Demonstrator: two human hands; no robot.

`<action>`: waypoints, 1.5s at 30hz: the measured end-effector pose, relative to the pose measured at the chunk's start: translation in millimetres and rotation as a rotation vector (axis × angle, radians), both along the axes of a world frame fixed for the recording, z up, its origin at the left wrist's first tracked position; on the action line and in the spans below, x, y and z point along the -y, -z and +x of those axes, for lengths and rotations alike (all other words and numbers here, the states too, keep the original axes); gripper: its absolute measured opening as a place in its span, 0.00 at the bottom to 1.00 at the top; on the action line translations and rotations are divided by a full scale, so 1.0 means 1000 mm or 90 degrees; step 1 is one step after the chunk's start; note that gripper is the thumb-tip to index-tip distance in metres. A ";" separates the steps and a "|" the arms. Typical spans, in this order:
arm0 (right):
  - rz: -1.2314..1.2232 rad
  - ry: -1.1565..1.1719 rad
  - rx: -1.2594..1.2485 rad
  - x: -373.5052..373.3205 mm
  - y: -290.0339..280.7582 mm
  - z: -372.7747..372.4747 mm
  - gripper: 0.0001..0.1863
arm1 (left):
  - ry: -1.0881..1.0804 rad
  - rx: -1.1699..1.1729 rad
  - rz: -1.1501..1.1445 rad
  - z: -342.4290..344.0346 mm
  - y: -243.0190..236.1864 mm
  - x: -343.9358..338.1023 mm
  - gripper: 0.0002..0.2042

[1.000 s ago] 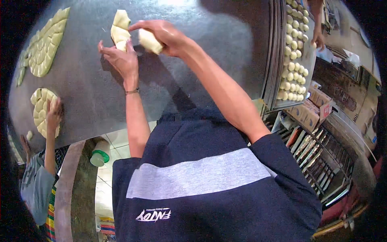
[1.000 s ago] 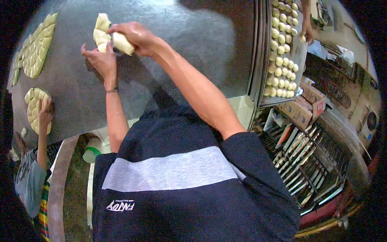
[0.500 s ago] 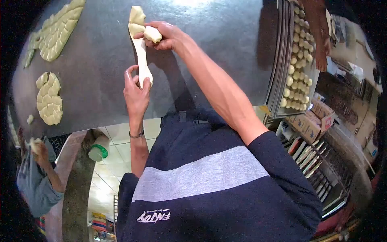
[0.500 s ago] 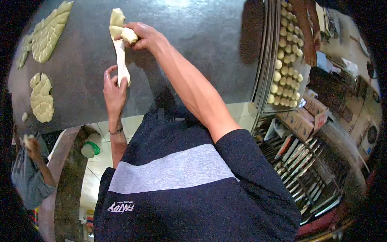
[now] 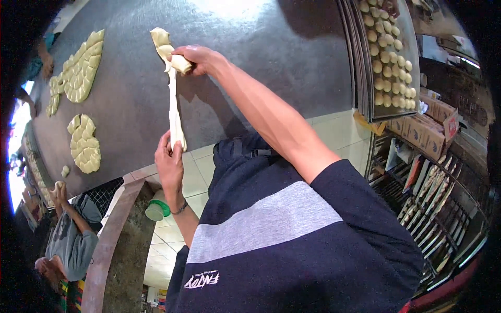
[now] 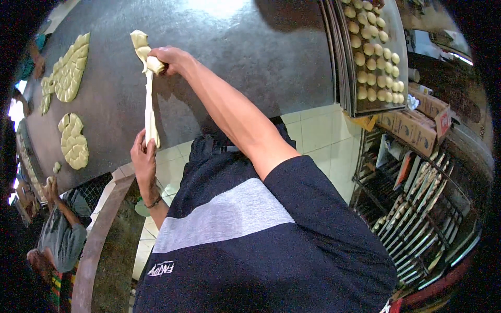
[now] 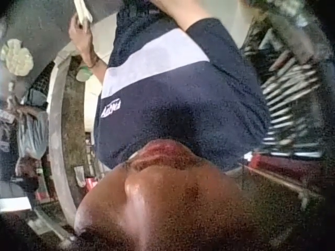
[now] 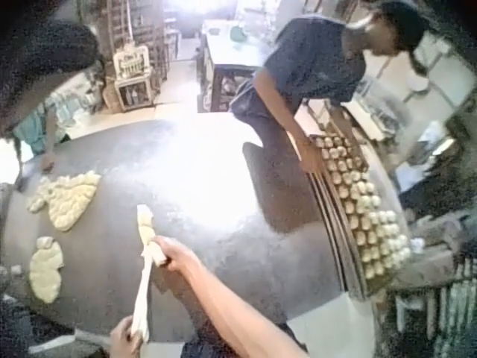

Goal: Shaping pieces of dough into balls and placing them onto a baking tray.

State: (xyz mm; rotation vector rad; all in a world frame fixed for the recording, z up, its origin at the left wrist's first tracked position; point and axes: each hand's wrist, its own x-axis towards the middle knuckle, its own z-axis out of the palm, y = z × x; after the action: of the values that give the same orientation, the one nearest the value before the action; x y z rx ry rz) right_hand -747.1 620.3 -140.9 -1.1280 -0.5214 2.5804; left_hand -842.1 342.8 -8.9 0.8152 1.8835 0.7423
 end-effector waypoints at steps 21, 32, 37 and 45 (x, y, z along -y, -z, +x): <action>0.553 0.247 0.240 0.081 -0.024 0.258 0.14 | -0.030 0.381 0.406 0.012 -0.027 -0.039 0.14; 1.192 -0.286 0.751 0.166 -0.021 0.349 0.11 | 0.569 -0.536 0.469 0.039 0.140 -0.083 0.26; 0.994 -0.053 0.885 0.104 0.023 0.276 0.20 | 0.380 -0.595 0.390 0.115 0.173 -0.148 0.26; 0.898 -0.171 0.641 0.174 0.020 0.354 0.12 | 0.675 -0.311 0.276 0.044 0.134 -0.107 0.21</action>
State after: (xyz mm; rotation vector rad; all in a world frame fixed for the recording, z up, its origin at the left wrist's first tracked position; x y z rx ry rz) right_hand -393.4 445.8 -161.0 -1.5454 -2.2304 0.8751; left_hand -797.7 449.8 -142.5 2.1755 1.3444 0.2569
